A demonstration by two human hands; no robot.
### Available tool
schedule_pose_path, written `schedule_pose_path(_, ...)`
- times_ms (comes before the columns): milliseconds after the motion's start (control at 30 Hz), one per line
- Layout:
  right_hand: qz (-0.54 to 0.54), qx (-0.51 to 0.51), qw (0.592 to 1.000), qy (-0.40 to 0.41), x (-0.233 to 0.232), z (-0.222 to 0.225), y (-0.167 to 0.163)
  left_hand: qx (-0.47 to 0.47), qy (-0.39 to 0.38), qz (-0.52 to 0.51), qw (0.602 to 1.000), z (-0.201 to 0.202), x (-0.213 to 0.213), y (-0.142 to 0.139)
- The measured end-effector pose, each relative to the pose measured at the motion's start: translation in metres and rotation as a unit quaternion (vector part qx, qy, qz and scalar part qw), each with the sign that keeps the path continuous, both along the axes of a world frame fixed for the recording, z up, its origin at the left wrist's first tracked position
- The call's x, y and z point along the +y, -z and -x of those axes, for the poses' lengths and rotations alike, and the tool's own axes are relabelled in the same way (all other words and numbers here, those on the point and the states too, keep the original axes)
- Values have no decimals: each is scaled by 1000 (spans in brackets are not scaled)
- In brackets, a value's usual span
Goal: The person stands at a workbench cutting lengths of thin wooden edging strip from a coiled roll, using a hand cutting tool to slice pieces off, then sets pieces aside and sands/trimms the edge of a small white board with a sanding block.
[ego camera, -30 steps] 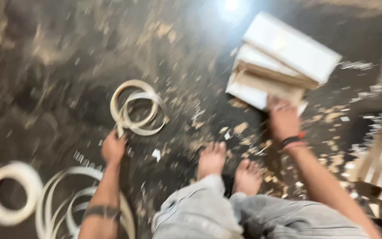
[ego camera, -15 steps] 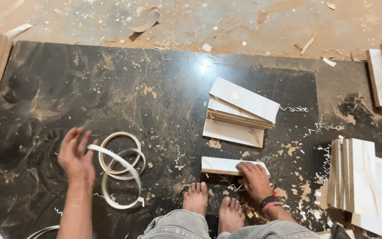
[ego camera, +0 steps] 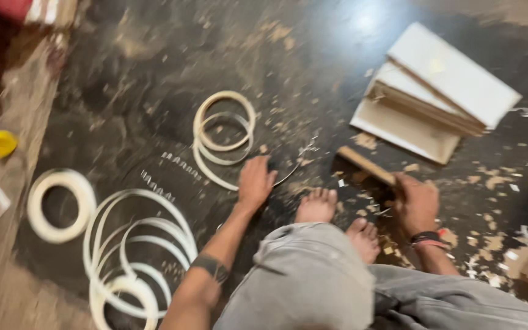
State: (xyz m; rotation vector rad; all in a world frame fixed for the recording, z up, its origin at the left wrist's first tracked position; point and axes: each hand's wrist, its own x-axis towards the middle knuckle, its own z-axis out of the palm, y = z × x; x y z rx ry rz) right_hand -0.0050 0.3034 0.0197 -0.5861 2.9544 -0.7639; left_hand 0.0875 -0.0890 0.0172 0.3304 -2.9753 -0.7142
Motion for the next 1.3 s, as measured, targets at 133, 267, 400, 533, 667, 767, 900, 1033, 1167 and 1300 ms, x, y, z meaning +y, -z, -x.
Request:
schedule_pose_path(133, -22, 3, 1000, -6, -5, -4, 1, 42, -60, 22, 997, -6, 2, 4)
schedule_pose_path(267, -9, 22, 1000, -20, -7, -9, -1, 10, -10, -17, 1000, 5, 9, 2)
schedule_pose_path(400, 20, 12, 999, -33, -2, -8, -4, -28, 92, -9, 995, 22, 35, 6)
schedule_pose_path(533, 16, -2, 1000, -19, 5, -6, -7, -22, -1, -109, 994, 48, 56, -9)
schedule_pose_path(667, 9, 3, 999, -35, 5, -6, -8, -26, 110, -282, 953, 69, 71, -46)
schedule_pose_path(767, 21, -31, 999, 1, 3, -8, -10, -51, 255, -297, 919, 88, 98, -62)
schedule_pose_path(900, 110, -33, 993, 13, 5, -12, -14, -77, 371, -186, 906, 110, 133, -54)
schedule_pose_path(1033, 87, 4, 996, -27, 7, -16, -18, -99, 389, -107, 910, 118, 146, -35)
schedule_pose_path(1167, 28, 29, 999, -13, 16, -16, -20, -65, 405, -61, 910, 122, 142, -26)
schedule_pose_path(1300, -13, 43, 998, 36, 44, -21, -28, -69, 412, -26, 908, 133, 109, -27)
